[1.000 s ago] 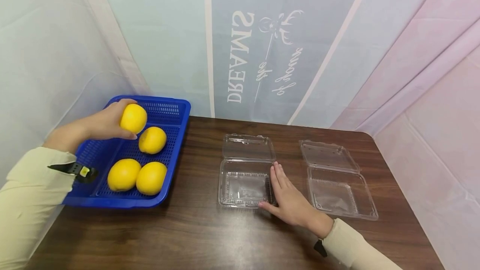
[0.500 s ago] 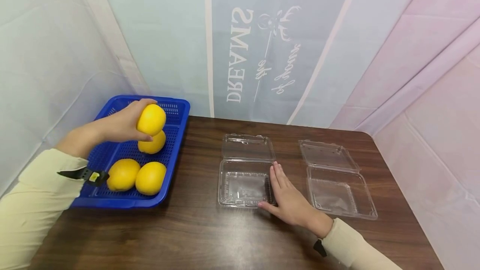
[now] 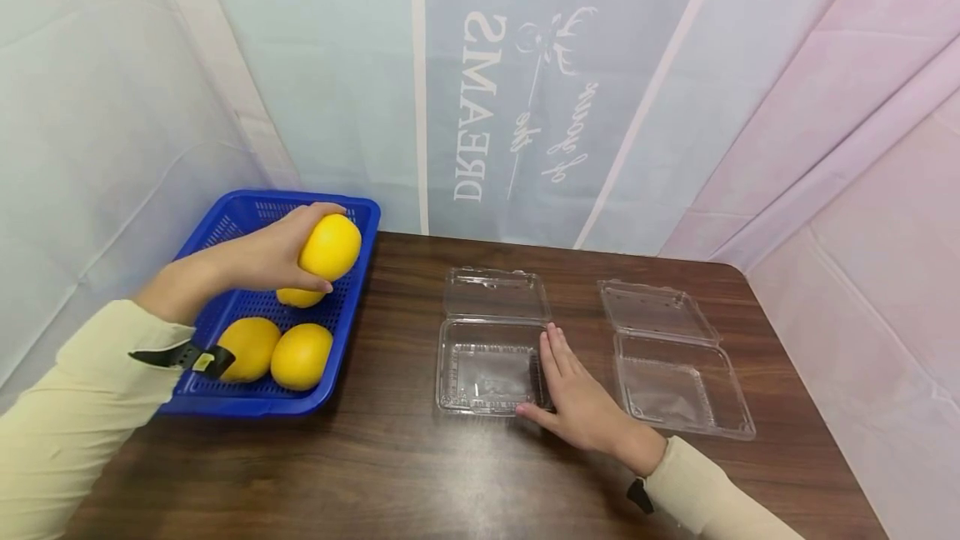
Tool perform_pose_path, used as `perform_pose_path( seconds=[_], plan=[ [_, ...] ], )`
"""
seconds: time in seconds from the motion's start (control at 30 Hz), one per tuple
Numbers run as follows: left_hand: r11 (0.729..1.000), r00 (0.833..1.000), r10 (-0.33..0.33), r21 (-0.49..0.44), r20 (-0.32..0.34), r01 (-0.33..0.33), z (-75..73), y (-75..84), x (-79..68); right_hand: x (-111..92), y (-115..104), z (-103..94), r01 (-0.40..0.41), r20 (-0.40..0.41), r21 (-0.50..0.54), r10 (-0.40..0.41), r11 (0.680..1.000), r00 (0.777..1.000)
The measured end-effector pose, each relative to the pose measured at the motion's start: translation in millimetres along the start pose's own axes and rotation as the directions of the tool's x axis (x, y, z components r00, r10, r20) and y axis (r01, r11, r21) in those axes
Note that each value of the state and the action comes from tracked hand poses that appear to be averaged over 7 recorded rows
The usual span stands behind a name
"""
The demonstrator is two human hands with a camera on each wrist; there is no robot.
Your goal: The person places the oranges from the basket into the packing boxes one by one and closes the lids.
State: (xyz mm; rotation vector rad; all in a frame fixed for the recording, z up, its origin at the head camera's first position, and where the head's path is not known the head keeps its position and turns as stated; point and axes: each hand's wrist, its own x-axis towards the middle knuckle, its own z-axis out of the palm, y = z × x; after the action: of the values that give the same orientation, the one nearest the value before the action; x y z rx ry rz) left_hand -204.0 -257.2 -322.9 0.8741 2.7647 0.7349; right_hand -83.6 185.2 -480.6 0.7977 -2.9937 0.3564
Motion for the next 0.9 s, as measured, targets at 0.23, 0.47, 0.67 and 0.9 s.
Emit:
perform_pose_path(
  seconds=[0.23, 0.47, 0.67, 0.9],
  plan=[
    [1.0, 1.0, 0.01, -0.026, 0.004, -0.01, 4.0, 20.7, 10.4, 1.6, 5.2, -7.9, -0.001, 0.019, 0.023, 0.0, 1.0, 1.0],
    [0.996, 0.999, 0.035, -0.085, 0.01, -0.034, 9.4, 39.2, 15.5, 2.7, 9.3, -12.0, 0.01, 0.026, 0.035, -0.011, 0.999, 1.0],
    [0.994, 0.998, 0.06, -0.095, -0.015, -0.061, 20.3, 54.8, 20.3, 1.8, 9.7, -12.5, 0.012, 0.024, 0.024, -0.013, 1.0, 1.0],
    [0.99, 0.996, 0.085, -0.114, -0.027, -0.087, 40.6, 73.7, 27.5, 2.7, 9.2, -12.2, 0.014, 0.031, 0.025, -0.015, 1.0, 0.999]
  ],
)
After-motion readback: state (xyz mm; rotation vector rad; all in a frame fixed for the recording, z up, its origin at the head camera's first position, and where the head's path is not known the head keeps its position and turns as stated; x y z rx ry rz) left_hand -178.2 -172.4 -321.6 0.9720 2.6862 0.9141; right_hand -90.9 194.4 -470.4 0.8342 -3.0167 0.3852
